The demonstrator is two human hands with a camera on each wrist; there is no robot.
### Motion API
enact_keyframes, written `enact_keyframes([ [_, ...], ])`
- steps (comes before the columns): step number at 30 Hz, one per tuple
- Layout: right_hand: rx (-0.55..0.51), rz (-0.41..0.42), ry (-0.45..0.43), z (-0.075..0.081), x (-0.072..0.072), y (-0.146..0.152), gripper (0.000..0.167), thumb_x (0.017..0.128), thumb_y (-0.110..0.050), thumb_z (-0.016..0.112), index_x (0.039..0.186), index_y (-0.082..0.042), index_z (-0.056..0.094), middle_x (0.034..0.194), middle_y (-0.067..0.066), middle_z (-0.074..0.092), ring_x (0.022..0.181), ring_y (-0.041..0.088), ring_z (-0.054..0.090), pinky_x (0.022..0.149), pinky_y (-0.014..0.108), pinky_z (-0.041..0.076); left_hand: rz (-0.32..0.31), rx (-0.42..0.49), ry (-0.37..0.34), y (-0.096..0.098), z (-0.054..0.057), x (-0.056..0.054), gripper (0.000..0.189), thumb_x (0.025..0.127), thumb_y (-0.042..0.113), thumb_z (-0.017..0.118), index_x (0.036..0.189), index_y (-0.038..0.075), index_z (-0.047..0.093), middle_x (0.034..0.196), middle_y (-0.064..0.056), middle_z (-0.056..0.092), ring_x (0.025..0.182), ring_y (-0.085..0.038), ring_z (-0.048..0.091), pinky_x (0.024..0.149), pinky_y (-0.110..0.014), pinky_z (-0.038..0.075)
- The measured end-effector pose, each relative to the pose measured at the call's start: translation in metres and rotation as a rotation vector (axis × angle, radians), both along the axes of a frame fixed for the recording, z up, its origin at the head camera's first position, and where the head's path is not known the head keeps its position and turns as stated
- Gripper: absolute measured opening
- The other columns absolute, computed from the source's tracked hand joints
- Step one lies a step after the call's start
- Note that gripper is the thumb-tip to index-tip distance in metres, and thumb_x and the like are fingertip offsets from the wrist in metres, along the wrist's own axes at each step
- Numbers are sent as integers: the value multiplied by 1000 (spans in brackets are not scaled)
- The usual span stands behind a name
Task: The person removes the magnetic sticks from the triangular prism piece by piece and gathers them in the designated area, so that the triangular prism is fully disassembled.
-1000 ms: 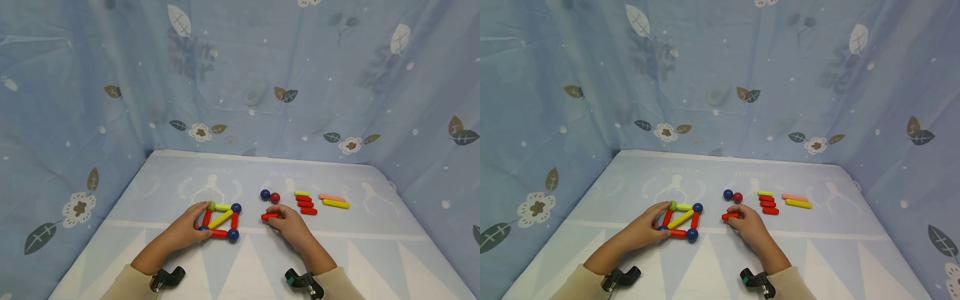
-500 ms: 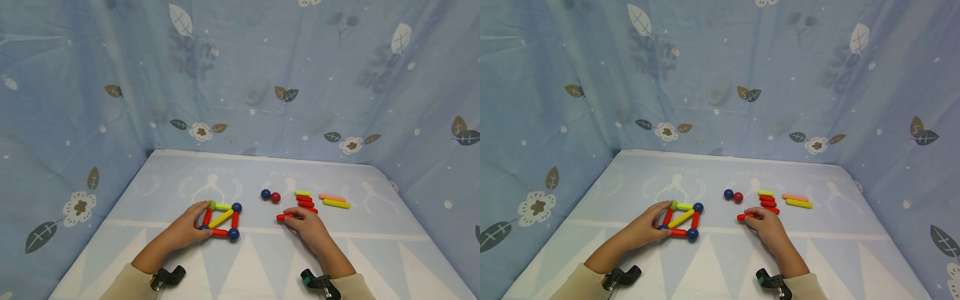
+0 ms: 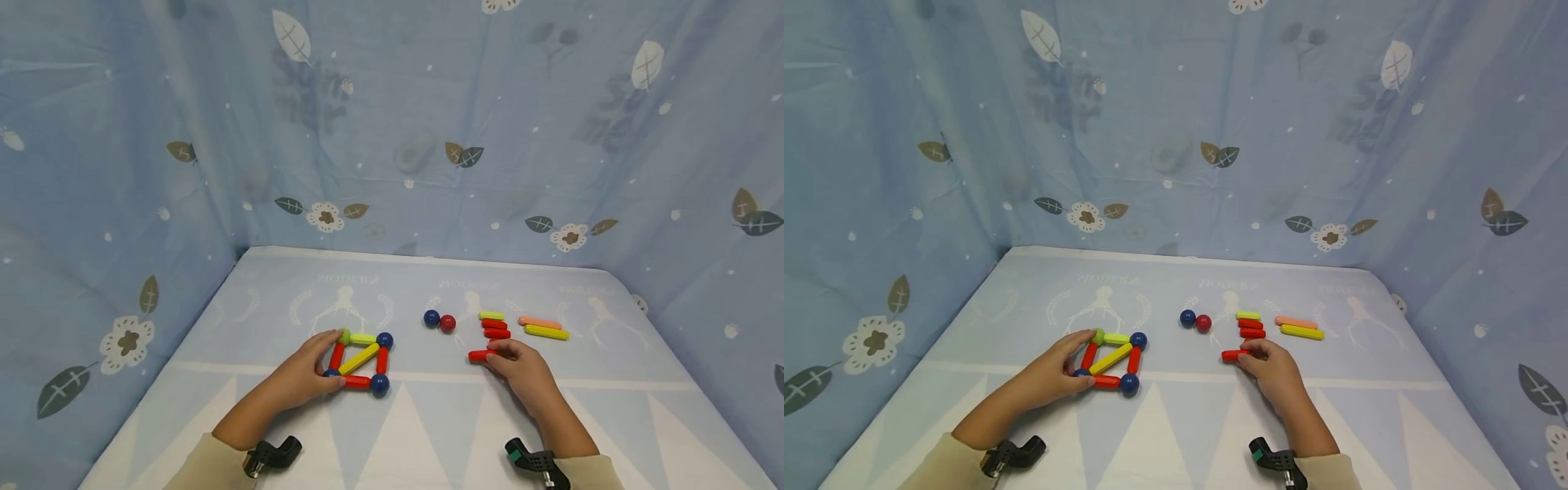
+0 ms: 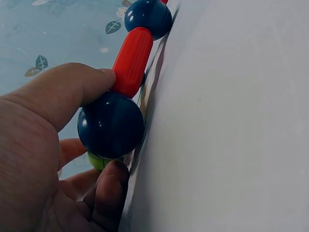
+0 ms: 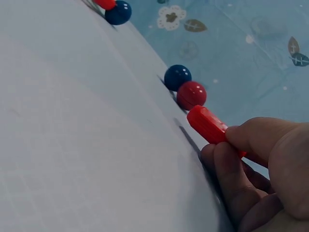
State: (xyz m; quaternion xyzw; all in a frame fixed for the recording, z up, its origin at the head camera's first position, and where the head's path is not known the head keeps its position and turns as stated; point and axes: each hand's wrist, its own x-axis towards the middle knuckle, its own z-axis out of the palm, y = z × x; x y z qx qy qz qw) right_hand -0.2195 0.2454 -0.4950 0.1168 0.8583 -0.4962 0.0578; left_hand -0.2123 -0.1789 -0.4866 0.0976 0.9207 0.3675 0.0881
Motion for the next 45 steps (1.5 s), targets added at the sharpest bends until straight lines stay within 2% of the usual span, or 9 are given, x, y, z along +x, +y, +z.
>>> enact_keyframes([
  [3,3,-11,-10,-1,0,4,32,101,-30,71,131,-19,69,142,10,58,136,32,43,112,53,44,-3,-9,6,-1,0,0,91,85,33,88,162,28,39,168,-3,35,114,-20,53,101,-44,53],
  [7,19,-47,-15,0,1,8,34,100,-30,72,131,-15,67,132,10,60,122,29,52,94,35,54,-15,0,-1,0,-1,0,91,86,34,87,163,28,39,168,-3,34,118,-22,53,106,-47,51],
  [12,19,-80,5,3,0,13,37,99,-29,73,129,-9,64,121,13,62,109,27,56,76,22,53,-21,-6,15,-1,-2,-1,91,86,34,88,162,26,39,168,-6,35,114,-21,55,103,-46,52],
  [19,23,-172,-14,3,-2,17,37,102,-29,71,132,-8,64,127,14,62,112,27,59,78,20,55,-26,1,10,-2,-2,-2,91,86,35,87,163,28,39,168,-5,34,116,-22,54,106,-47,51],
  [25,33,-223,-25,4,-4,19,37,103,-27,69,134,-8,64,122,14,61,111,27,60,76,16,54,-21,-12,10,-1,-1,-2,90,86,34,87,162,28,39,168,-4,34,101,-17,55,93,-37,52],
  [30,17,-233,-26,5,-2,20,38,103,-25,68,136,-6,62,122,15,60,110,28,58,76,17,53,-19,-21,8,-1,-1,-2,90,86,34,87,162,27,39,168,-5,35,101,-16,54,91,-35,52],
  [33,6,-245,-27,3,-2,19,38,103,-24,68,137,-7,61,121,15,60,110,28,58,75,15,53,-21,-18,2,-1,-1,-3,91,87,34,87,163,27,38,168,-5,34,112,-20,56,99,-42,53],
  [38,11,-263,-26,2,-1,16,40,103,-22,69,138,-7,60,122,15,59,110,28,57,75,16,55,-20,-12,-4,-2,-1,-3,90,87,35,86,163,28,37,169,-5,33,137,-28,49,114,-57,44],
  [45,24,-293,-5,1,-1,14,42,102,-23,70,140,-8,58,124,16,58,111,28,59,78,20,59,-8,-12,-7,-1,-1,-2,90,86,34,87,162,29,39,168,-3,34,113,-19,55,102,-43,54],
])
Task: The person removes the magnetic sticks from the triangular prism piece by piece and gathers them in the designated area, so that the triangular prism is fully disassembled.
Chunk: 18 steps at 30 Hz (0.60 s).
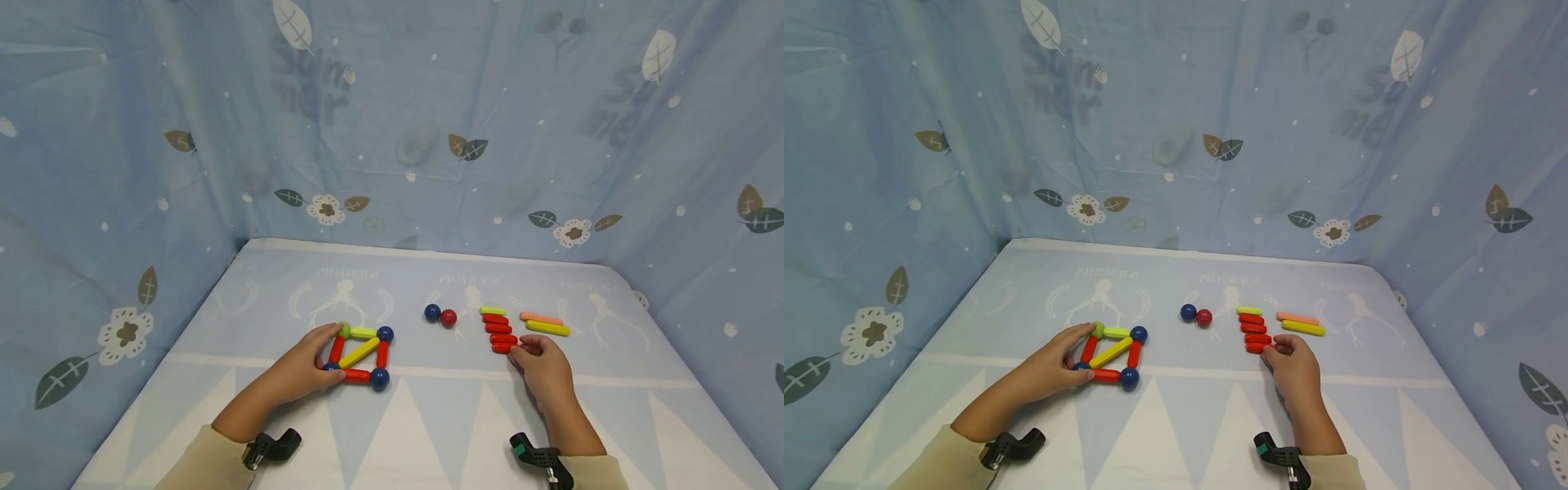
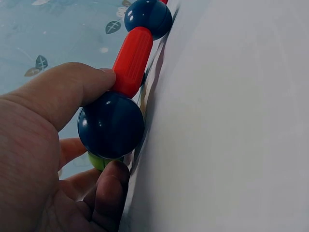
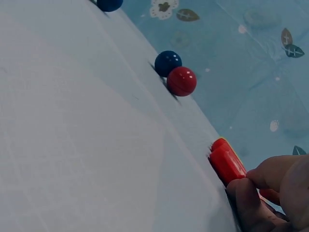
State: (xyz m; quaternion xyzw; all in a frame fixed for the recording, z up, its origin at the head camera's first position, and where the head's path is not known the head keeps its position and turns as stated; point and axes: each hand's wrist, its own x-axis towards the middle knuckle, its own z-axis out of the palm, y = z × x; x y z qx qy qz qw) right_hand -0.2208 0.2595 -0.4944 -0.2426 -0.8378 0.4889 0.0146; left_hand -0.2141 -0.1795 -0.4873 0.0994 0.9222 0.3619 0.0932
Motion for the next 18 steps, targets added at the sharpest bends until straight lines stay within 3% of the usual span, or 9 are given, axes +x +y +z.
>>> enact_keyframes([
  [3,1,-41,23,1,0,-4,42,102,-24,69,139,-8,57,122,15,57,106,27,62,74,18,57,-5,2,-1,0,1,0,91,86,34,87,162,28,39,168,-4,34,104,-19,56,95,-39,55],
  [7,-25,-26,56,6,3,-20,36,103,-25,68,134,-10,59,113,12,56,93,25,64,68,18,55,-7,-2,6,0,1,0,90,87,33,87,162,27,39,168,-4,34,130,-27,54,109,-53,50],
  [9,-60,38,58,11,6,-33,33,102,-25,68,131,-10,60,109,11,57,89,24,64,69,20,56,-16,-5,14,-1,1,0,90,87,33,86,163,26,38,169,-6,34,142,-30,47,114,-58,44],
  [12,-70,184,43,19,11,-56,29,101,-24,71,125,-10,64,103,10,61,85,22,64,71,24,56,-19,7,-1,0,0,0,90,88,33,85,163,27,37,170,-5,32,145,-32,44,116,-59,41],
  [18,70,500,96,28,18,-108,21,94,-21,80,112,-16,71,95,1,65,82,19,62,69,27,56,-9,9,0,1,-1,0,91,87,33,86,163,28,37,170,-5,32,147,-33,43,115,-60,41],
])
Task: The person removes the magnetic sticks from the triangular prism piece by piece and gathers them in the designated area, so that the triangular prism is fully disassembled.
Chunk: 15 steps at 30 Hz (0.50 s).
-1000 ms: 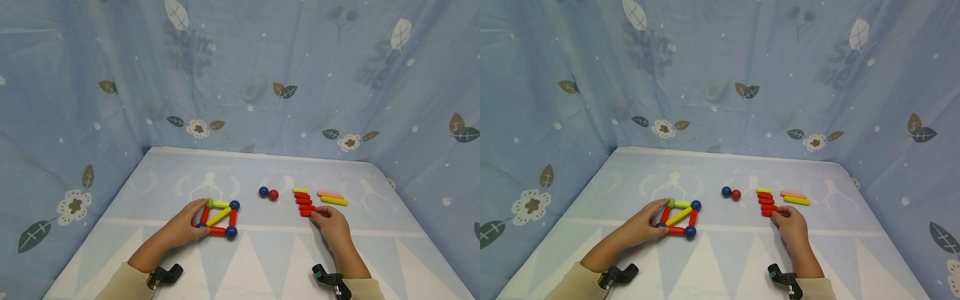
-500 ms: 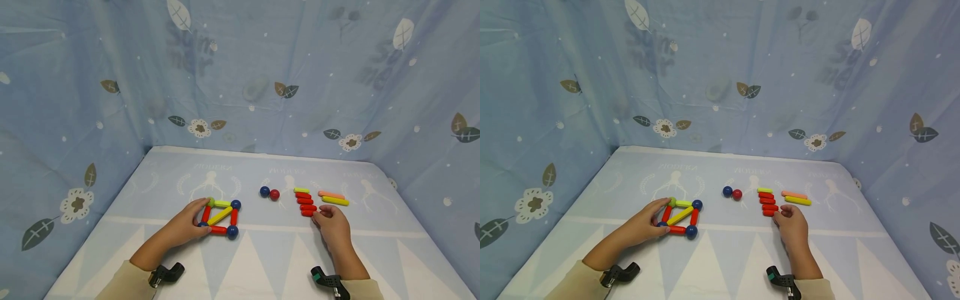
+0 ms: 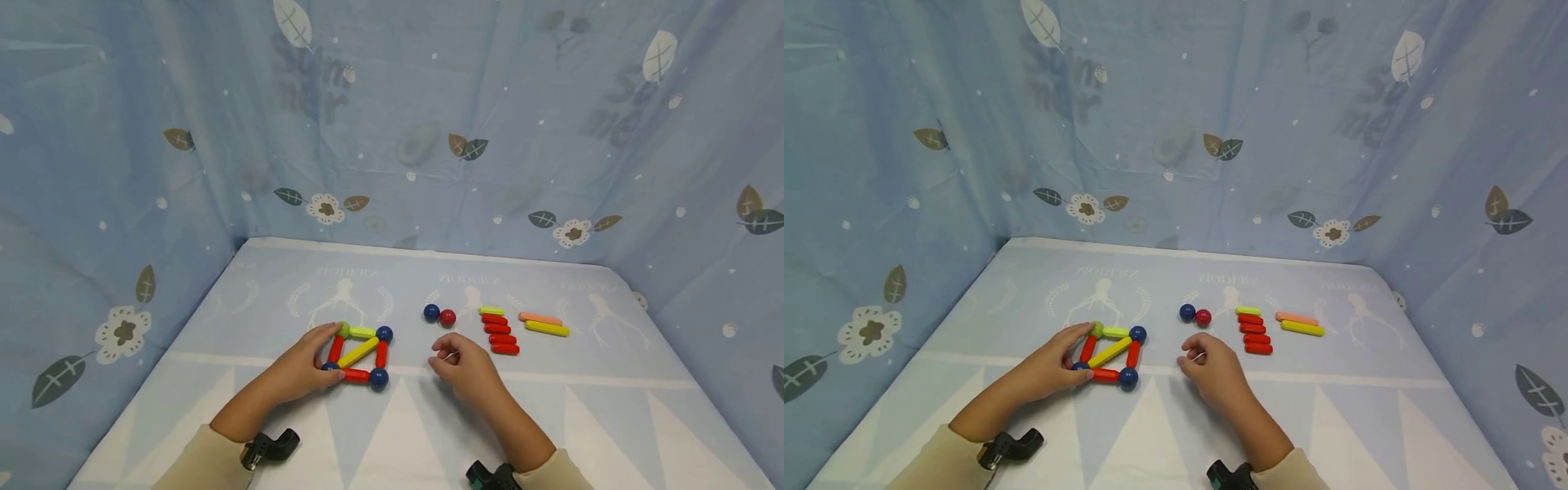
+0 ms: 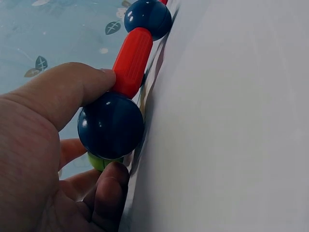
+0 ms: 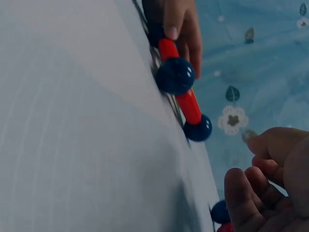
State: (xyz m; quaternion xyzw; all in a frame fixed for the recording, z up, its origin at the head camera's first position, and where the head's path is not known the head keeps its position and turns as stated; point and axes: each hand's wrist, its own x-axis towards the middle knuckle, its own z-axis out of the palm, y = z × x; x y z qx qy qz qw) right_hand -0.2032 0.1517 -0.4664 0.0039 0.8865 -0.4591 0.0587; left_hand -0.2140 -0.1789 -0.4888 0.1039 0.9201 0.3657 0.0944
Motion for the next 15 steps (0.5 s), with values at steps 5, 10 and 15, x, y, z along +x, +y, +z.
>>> enact_keyframes([
  [5,47,184,41,2,0,-32,22,93,-24,81,111,-17,71,96,-3,66,86,17,62,70,26,56,3,14,-1,0,-1,1,91,87,33,87,163,28,37,169,-5,32,148,-34,43,115,-61,41],
  [10,55,312,51,0,-1,-53,22,92,-28,82,108,-20,70,99,-3,65,91,16,62,73,26,56,7,8,6,-1,-2,3,92,86,34,88,163,27,38,169,-5,34,150,-35,41,115,-63,40],
  [15,106,396,85,-2,-3,-66,20,90,-30,85,103,-25,71,100,-4,62,91,13,60,78,27,54,8,18,14,-1,-1,2,91,86,34,87,162,27,39,169,-4,34,148,-33,44,116,-61,39],
])
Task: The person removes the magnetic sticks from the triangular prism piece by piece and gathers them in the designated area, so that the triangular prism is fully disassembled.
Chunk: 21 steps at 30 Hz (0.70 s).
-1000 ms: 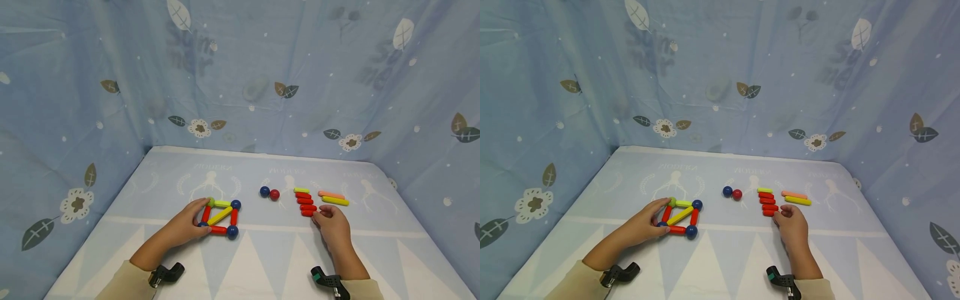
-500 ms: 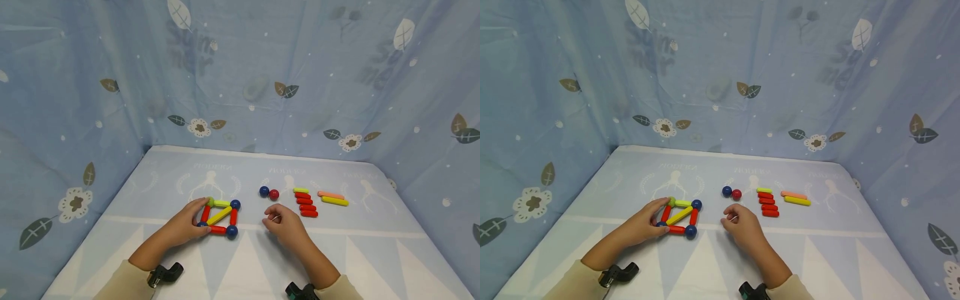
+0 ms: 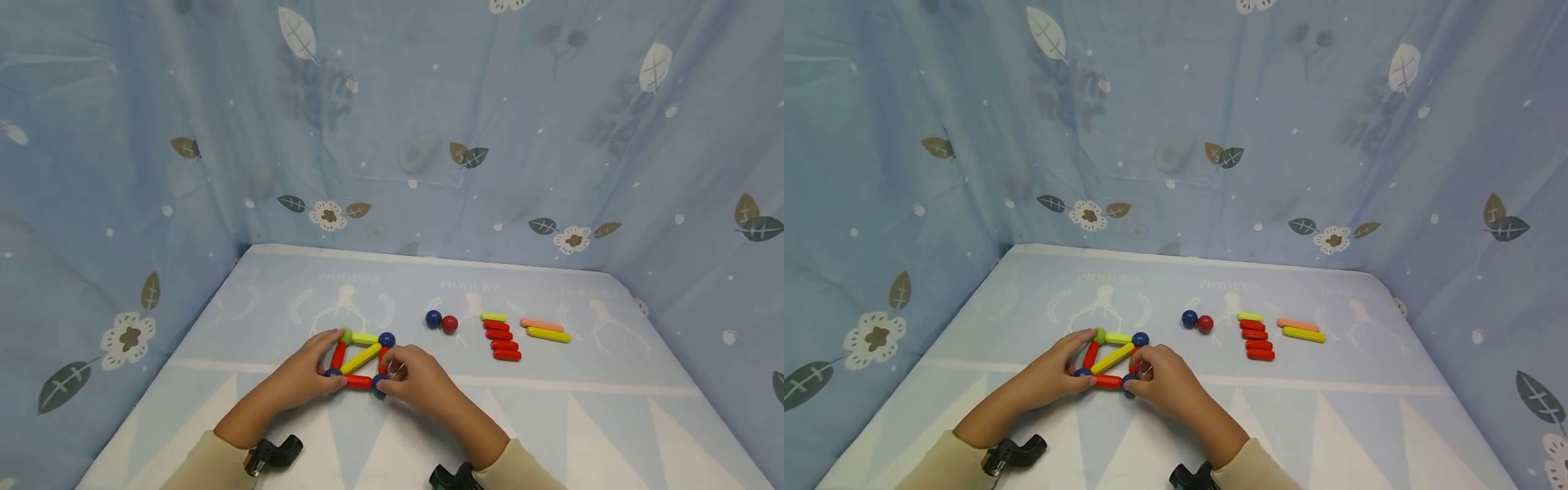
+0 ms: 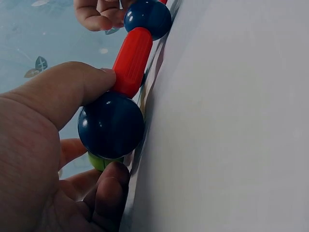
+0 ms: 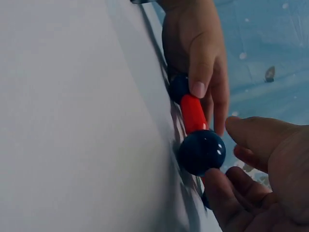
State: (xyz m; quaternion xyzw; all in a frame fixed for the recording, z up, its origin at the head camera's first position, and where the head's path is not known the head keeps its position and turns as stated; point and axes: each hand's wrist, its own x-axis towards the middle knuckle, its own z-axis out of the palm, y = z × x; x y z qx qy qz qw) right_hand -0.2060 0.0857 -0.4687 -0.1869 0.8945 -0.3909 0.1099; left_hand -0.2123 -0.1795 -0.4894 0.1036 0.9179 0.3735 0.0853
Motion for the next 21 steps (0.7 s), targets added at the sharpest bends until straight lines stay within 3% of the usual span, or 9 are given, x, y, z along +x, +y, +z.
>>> enact_keyframes([
  [7,93,16,-25,-8,3,-10,24,88,-33,86,107,-27,72,96,-6,58,88,13,56,76,26,51,-9,-4,-3,1,0,0,91,86,35,87,163,28,38,169,-5,33,151,-35,40,117,-63,37],
  [14,232,4,36,-7,8,-21,28,93,-39,81,117,-31,71,102,-3,53,91,12,55,87,32,56,-11,8,9,-1,0,0,90,87,33,87,163,26,39,169,-6,33,146,-34,45,117,-62,39],
  [21,248,-22,58,-6,12,-25,24,95,-34,78,118,-29,74,102,-1,56,88,12,55,87,35,58,-2,10,4,1,1,0,91,86,34,87,163,27,39,169,-6,33,148,-34,43,117,-62,38],
])
